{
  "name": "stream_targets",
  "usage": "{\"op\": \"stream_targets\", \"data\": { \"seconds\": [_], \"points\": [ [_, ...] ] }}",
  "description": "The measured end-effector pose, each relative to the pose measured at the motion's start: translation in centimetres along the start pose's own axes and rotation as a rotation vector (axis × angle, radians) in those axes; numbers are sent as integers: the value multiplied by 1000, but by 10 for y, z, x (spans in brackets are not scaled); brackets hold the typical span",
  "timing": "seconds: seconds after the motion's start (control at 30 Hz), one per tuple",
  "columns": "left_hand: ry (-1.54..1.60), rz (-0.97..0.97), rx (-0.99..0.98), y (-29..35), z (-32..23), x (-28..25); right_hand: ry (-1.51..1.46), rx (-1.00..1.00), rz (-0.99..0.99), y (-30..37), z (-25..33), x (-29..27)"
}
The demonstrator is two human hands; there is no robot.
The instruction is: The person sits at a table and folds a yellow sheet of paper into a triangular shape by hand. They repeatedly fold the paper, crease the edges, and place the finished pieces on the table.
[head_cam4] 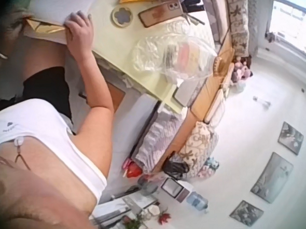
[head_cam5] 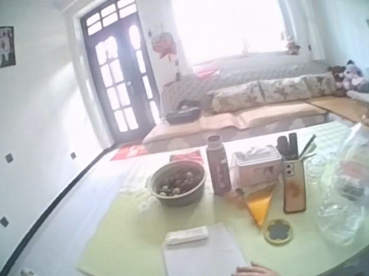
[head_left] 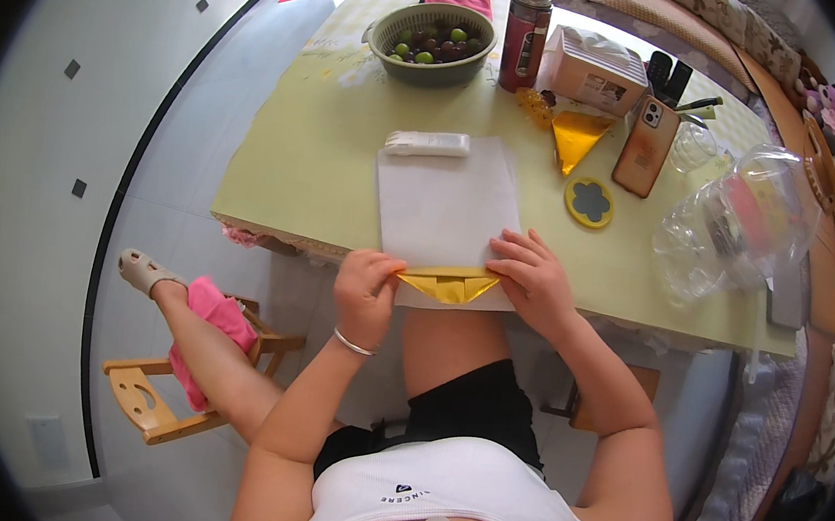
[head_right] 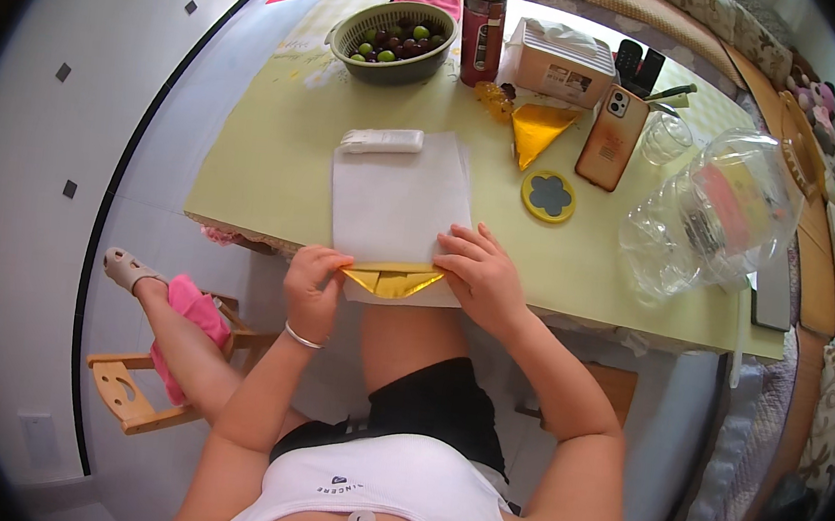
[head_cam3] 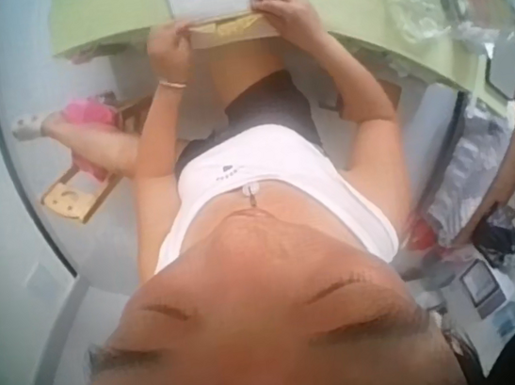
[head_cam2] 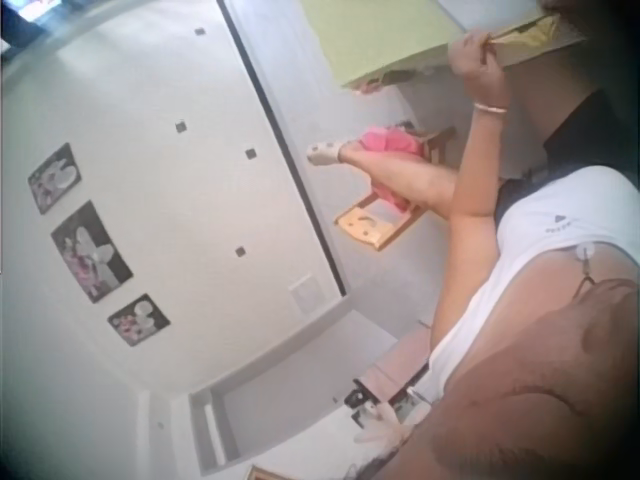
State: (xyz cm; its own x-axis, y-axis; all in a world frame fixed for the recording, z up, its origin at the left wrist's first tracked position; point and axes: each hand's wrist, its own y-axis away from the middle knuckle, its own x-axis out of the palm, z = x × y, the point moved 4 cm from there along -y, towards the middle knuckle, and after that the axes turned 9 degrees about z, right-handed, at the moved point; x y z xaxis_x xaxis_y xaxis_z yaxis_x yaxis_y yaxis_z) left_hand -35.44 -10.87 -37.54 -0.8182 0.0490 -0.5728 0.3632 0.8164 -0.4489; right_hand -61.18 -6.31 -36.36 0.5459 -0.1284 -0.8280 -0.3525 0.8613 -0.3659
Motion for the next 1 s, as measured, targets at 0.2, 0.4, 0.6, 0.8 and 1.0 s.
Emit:
{"op": "stream_targets", "data": {
  "seconds": [0.2, 0.4, 0.6, 0.8, 1.0],
  "points": [
    [906, -141, -538, 7, 22, 4, -1016, 431, -334, 1, 5, 6],
    [1057, -116, -553, 13, 22, 1, -1116, 366, -434, -2, 12, 14],
    [1265, -189, -588, 19, 19, -7, -985, 281, -410, -3, 17, 15],
    [1143, -177, -608, 26, 27, -11, -676, 172, -418, -4, 21, 13],
    [1169, -197, -593, 28, 24, -11, -574, 94, -402, -6, 24, 11]
  ]
}}
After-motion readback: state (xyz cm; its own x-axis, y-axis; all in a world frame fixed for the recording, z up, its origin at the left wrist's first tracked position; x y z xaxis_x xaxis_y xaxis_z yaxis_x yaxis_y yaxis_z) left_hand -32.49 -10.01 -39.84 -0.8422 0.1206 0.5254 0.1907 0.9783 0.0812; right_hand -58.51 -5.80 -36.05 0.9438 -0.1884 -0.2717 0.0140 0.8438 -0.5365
